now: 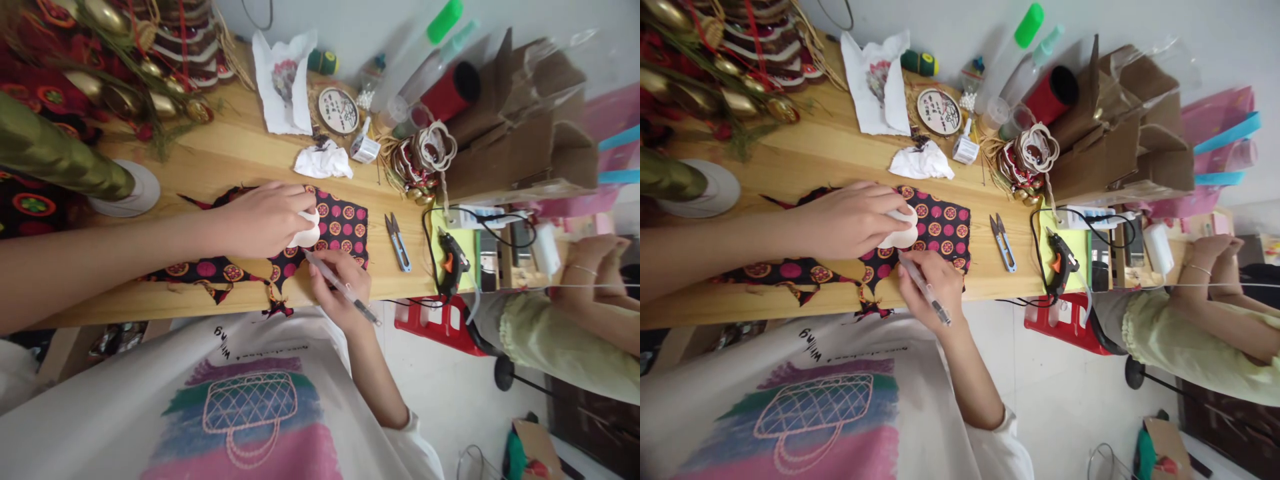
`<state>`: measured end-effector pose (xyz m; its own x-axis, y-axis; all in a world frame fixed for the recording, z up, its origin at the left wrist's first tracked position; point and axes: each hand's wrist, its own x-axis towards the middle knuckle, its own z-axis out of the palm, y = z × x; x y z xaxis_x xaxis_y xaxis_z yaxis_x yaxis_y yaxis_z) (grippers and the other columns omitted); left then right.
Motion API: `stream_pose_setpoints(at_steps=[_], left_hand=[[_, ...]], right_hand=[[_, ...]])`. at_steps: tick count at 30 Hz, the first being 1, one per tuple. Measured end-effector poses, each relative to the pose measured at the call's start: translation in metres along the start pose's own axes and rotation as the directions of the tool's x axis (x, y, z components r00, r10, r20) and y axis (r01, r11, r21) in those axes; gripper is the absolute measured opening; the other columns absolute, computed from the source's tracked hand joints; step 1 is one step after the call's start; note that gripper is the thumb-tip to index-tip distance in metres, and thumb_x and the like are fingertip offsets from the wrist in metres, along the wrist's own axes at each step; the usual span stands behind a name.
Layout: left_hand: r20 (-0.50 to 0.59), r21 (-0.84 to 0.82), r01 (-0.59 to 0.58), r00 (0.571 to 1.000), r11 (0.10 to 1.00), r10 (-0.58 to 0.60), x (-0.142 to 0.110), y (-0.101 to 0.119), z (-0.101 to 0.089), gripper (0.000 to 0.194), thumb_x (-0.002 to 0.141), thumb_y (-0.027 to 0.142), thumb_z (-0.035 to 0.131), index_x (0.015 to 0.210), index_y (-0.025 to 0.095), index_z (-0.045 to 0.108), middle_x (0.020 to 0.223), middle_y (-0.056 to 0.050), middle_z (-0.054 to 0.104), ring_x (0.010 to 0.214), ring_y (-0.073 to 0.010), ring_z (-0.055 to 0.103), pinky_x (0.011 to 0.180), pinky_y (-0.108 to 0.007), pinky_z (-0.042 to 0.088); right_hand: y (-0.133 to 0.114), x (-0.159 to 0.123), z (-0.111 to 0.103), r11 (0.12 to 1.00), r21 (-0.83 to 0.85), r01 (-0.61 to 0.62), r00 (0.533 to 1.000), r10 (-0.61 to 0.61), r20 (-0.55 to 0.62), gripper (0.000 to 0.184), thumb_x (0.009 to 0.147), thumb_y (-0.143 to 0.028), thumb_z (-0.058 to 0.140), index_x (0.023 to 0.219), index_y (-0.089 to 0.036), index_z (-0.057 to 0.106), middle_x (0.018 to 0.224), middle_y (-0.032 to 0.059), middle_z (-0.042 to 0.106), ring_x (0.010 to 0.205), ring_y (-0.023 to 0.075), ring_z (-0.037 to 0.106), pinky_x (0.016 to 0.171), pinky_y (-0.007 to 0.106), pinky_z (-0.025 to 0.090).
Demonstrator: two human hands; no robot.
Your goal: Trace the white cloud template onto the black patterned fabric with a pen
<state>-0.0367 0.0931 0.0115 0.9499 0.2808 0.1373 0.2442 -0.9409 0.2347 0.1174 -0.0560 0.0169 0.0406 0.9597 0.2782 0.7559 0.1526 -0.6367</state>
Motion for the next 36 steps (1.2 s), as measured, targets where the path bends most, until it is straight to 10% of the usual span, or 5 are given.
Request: stream_pose_setpoints(at_steps=[20, 36], left_hand=[[0.032, -0.007, 0.005, 0.999, 1.000, -0.005, -0.003, 0.007, -0.006, 0.021, 0.083, 0.023, 0.056, 0.097, 0.017, 0.070, 0.112, -0.010, 0.064, 0.106, -0.0258, 0.055, 0.093, -0.041, 0.044], [0.000, 0.026, -0.020, 1.000, 0.999, 0.020, -0.003, 0.013, -0.005, 0.028, 0.078, 0.027, 0.058, 0.102, 0.017, 0.069, 0.109, -0.011, 0.066, 0.105, -0.0275, 0.057, 0.094, -0.043, 0.043]], right_hand=[[0.002, 0.002, 0.012, 0.980, -0.094, 0.173, 0.984, -0.176, -0.030, 0.013, 0.090, -0.021, 0.056, 0.102, -0.022, 0.062, 0.087, 0.0046, 0.076, 0.078, 0.0164, 0.072, 0.067, 0.027, 0.056], [-0.001, 0.006, 0.012, 0.986, 0.077, -0.150, 0.988, 0.147, 0.039, 0.009, 0.087, -0.029, 0.059, 0.093, -0.023, 0.064, 0.084, 0.0010, 0.073, 0.064, 0.0120, 0.067, 0.060, 0.024, 0.054]])
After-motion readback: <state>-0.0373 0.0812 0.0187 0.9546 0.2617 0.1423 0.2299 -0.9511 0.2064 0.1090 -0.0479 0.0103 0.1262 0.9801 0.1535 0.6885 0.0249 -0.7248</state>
